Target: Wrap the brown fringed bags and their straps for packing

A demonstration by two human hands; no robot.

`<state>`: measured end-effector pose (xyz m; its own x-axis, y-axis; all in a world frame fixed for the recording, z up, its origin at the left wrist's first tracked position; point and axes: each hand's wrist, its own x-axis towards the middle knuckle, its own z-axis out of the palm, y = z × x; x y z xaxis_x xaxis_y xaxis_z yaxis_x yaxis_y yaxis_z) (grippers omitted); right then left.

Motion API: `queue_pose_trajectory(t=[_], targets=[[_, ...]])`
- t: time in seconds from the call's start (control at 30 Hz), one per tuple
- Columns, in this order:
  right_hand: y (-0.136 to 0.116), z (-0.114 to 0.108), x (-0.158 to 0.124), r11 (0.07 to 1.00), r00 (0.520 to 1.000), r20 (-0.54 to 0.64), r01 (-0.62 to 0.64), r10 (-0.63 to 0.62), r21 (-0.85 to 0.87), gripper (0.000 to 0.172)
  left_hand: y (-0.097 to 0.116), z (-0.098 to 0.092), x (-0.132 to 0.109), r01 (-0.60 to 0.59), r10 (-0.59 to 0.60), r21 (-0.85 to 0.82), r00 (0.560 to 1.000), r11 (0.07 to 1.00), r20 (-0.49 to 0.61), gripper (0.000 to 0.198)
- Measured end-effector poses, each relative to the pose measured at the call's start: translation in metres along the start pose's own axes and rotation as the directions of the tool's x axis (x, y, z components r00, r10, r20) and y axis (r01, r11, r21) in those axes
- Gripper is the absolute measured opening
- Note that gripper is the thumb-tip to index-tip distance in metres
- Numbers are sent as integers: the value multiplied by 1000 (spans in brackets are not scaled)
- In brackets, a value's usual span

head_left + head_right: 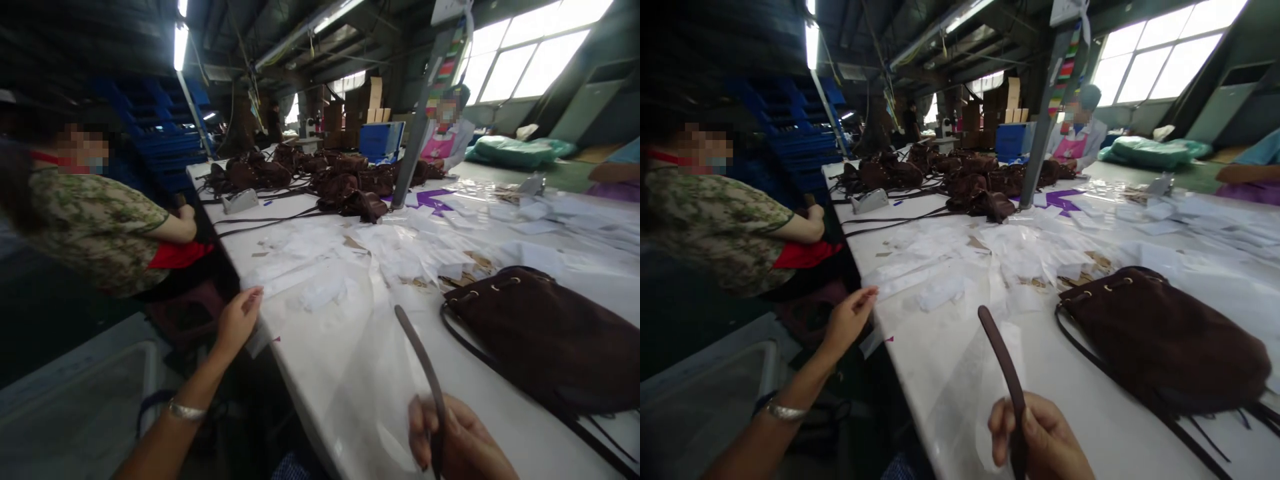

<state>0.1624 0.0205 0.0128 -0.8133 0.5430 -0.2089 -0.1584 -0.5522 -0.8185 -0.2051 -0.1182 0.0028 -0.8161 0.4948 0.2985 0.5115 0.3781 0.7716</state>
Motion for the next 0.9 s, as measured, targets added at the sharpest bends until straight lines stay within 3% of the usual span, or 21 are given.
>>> queue_pose_trajectory(t=[0.07, 0.1, 0.13, 0.17, 0.2, 0.23, 0.27, 0.3, 0.33, 0.37, 0.47, 0.53, 0.6, 0.67, 0.73, 0.8, 0.9], targets=[[4, 13, -3, 998, 998, 38, 50, -49, -44, 36, -12, -17, -6, 59, -60, -30, 997, 998, -55, 43], [7, 20, -4, 990, 994, 61, 93, -88, -101, 35, -10, -21, -18, 83, -85, -70, 996, 994, -17, 45], [11, 27, -5, 972, 987, 88, 147, -133, -185, 33, -2, -22, -36, 111, -103, -120, 992, 987, 73, 47], [15, 35, -6, 935, 976, 122, 210, -182, -286, 30, 8, -21, -58, 186, -133, -216, 962, 959, 239, 49], [19, 42, -7, 879, 958, 163, 282, -236, -386, 27, 22, -18, -83, 318, -131, -295, 848, 901, 513, 53], [23, 49, -9, 805, 932, 218, 360, -289, -471, 24, 36, -13, -109, 470, -74, -292, 618, 833, 783, 61], [27, 55, -11, 724, 897, 285, 440, -337, -530, 22, 49, -7, -135, 599, 21, -229, 333, 767, 943, 73], [30, 61, -13, 643, 855, 356, 518, -377, -564, 22, 61, -1, -158, 696, 110, -179, 144, 696, 984, 78], [32, 65, -16, 560, 808, 429, 589, -403, -582, 22, 71, 4, -177, 784, 169, -180, 97, 595, 981, 76], [34, 70, -18, 475, 764, 501, 645, -407, -598, 23, 78, 8, -192, 863, 204, -208, 125, 461, 971, 71], [38, 77, -23, 201, 676, 668, 734, -311, -649, 21, 87, 16, -210, 944, 117, -329, 328, -10, 938, 52], [43, 79, -24, 53, 625, 742, 772, -243, -633, 21, 88, 15, -206, 920, 13, -353, 361, -172, 933, 40], [51, 77, -22, -30, 566, 799, 812, -202, -583, 21, 86, 12, -199, 919, -87, -356, 346, -168, 934, 29], [58, 75, -20, -90, 505, 848, 848, -161, -523, 21, 83, 6, -194, 932, -192, -354, 333, -85, 923, 22], [65, 73, -18, -134, 462, 879, 869, -122, -475, 19, 77, 0, -189, 925, -273, -379, 368, 14, 889, 22], [70, 72, -18, -136, 426, 896, 887, -124, -440, 17, 68, -7, -182, 868, -325, -486, 490, 101, 809, 21], [76, 72, -18, -45, 400, 889, 907, -223, -420, 15, 57, -21, -167, 700, -414, -698, 687, 154, 597, 18]])
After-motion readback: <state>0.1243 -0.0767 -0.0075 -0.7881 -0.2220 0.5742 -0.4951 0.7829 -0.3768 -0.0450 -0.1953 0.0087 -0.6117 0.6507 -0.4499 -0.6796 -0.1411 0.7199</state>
